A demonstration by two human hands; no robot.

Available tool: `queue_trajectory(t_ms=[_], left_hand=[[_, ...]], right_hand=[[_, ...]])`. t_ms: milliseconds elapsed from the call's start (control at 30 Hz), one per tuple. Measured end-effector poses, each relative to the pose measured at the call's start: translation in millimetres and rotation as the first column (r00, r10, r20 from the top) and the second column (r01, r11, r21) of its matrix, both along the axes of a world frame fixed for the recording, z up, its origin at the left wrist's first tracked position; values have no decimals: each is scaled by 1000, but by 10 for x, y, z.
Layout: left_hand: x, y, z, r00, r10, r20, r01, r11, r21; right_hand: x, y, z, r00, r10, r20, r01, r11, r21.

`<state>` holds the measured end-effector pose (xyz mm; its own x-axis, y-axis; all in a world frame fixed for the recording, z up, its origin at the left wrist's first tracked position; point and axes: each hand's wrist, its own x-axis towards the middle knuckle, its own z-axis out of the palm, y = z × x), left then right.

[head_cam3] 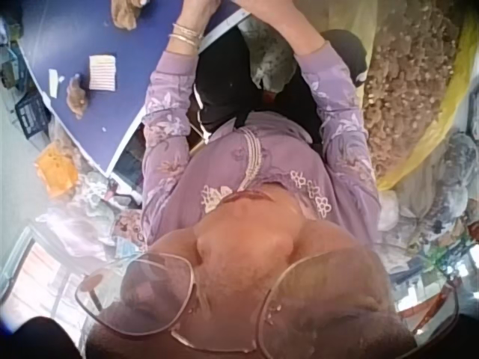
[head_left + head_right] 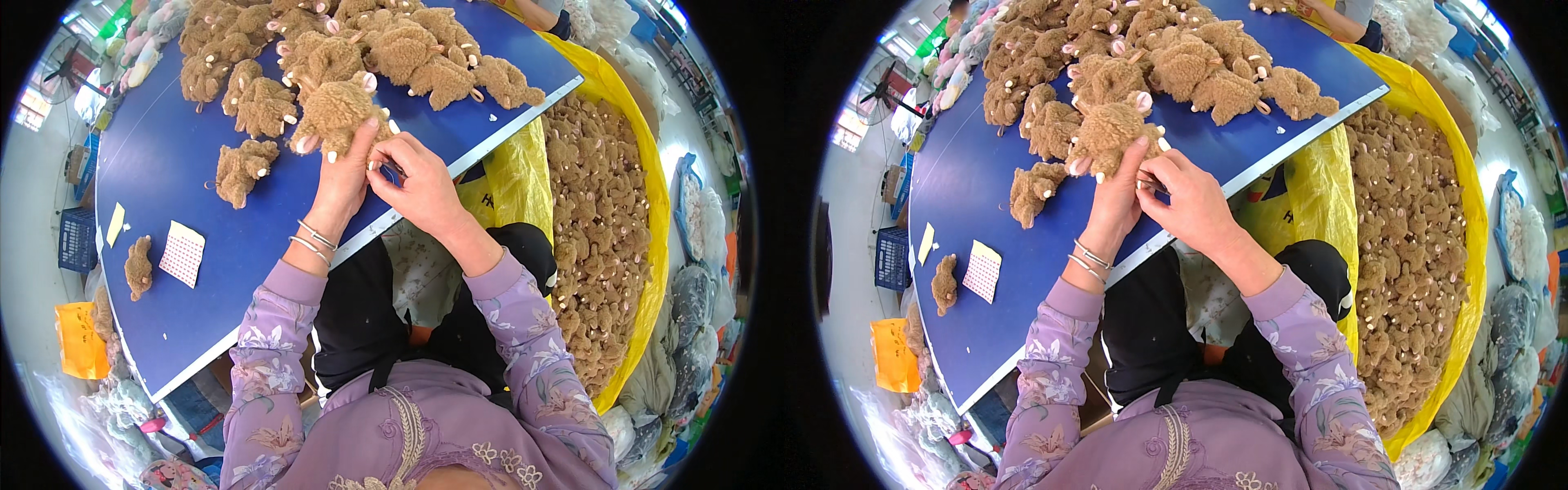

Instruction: The person trims the fur on small brown stuffed animals using scissors. They pick up each toy, trim around the edges, and place the finished items on a blue table. The process is repeated for multiple toys.

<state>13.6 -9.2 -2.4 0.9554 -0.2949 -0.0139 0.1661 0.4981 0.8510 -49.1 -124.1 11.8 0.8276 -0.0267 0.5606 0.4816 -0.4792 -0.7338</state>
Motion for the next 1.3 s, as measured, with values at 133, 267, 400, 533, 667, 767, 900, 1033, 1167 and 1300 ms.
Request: queue_trajectory(t_ms=[133, 267, 400, 533, 667, 767, 900, 1033, 1167, 1300], left_hand=[[-27, -18, 21, 1000, 7, 15, -8, 1000, 21], [-15, -4, -22, 994, 67, 87, -74, 995, 72], [24, 16, -21, 978, 203, 55, -207, 975, 81], [87, 80, -61, 967, 240, 82, -246, 967, 66], [13, 168, 162, 980, -197, -36, 200, 962, 185], [-65, 140, 208, 953, -303, -3, 293, 919, 265], [-160, 90, 252, 921, -390, -5, 352, 827, 438], [-248, 66, 337, 899, -435, 48, 356, 792, 495], [-222, 19, 216, 898, -387, 211, 283, 872, 399], [-204, -14, 247, 984, -160, 83, 122, 929, 349]], right_hand=[[-5, 33, -8, 998, -21, -59, 27, 995, 100], [-2, 100, -7, 985, -18, -172, 64, 962, 266], [-3, 85, 3, 966, -2, -257, 95, 932, 349], [-33, 125, -1, 977, 53, -205, 13, 950, 311], [-6, -226, 34, 943, 150, -297, -44, 941, 335], [76, -487, 180, 950, 115, -291, 88, 795, 601], [85, -605, 185, 903, 256, -345, 67, 710, 701], [82, -587, 175, 886, 316, -339, 43, 673, 738], [107, -619, 134, 859, 297, -416, 99, 702, 705], [116, -626, 79, 869, 255, -424, 131, 708, 694]])
